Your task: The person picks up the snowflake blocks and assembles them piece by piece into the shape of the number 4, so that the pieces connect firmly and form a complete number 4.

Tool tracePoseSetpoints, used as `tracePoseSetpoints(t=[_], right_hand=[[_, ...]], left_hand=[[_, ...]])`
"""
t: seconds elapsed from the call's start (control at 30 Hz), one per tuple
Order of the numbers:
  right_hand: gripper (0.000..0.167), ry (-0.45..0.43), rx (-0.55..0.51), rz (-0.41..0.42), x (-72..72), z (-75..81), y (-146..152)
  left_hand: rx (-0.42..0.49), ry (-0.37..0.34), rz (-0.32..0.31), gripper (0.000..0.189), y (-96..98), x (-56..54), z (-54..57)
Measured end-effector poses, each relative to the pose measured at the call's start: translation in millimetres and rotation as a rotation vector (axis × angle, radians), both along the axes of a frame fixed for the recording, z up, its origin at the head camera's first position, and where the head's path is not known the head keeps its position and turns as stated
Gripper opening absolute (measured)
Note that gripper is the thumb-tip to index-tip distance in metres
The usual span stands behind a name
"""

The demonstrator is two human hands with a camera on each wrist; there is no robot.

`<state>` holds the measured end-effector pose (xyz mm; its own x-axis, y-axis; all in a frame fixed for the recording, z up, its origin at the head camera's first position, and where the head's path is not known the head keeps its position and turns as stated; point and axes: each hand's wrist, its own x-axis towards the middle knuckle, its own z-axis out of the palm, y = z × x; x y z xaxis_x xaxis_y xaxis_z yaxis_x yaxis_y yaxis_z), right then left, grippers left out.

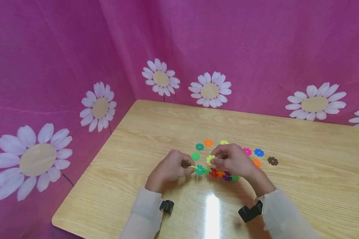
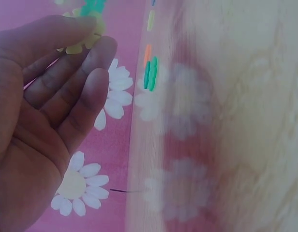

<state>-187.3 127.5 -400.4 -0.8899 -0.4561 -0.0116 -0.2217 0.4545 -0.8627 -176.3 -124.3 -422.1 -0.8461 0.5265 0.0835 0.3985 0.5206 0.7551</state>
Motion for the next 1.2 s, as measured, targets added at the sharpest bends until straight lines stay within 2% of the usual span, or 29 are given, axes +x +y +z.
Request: tracePoseSetpoints(t=[0.17, 0.47, 0.6, 0.83, 1.2], right_hand=[[0.01, 0.039, 0.002, 0.027, 7.2, 5.0, -9], [0.006, 0.084, -0.008, 0.043, 12.3, 4.0, -19], [0.006, 0.059, -0.015, 0.04, 14.7, 4.9, -22], [0.007, -0.018, 0.006, -0.014, 17.9, 7.7, -25], [0.006, -0.046, 0.055, -0.048, 17.2, 8.2, -28]], left_hand=[[0.006, 0.016, 0.004, 0.008, 1.1, 1.2, 0.7], [0.016, 0.025, -0.004, 0.008, 3.6, 1.3, 2.4], [0.01, 0.026, 0.003, 0.008, 4.2, 2.1, 3.2], [-0.007, 0.02, 0.0, 0.007, 6.0, 2.0, 4.5], [-0.01, 0.033, -0.009, 0.008, 8.4, 2.4, 4.7]])
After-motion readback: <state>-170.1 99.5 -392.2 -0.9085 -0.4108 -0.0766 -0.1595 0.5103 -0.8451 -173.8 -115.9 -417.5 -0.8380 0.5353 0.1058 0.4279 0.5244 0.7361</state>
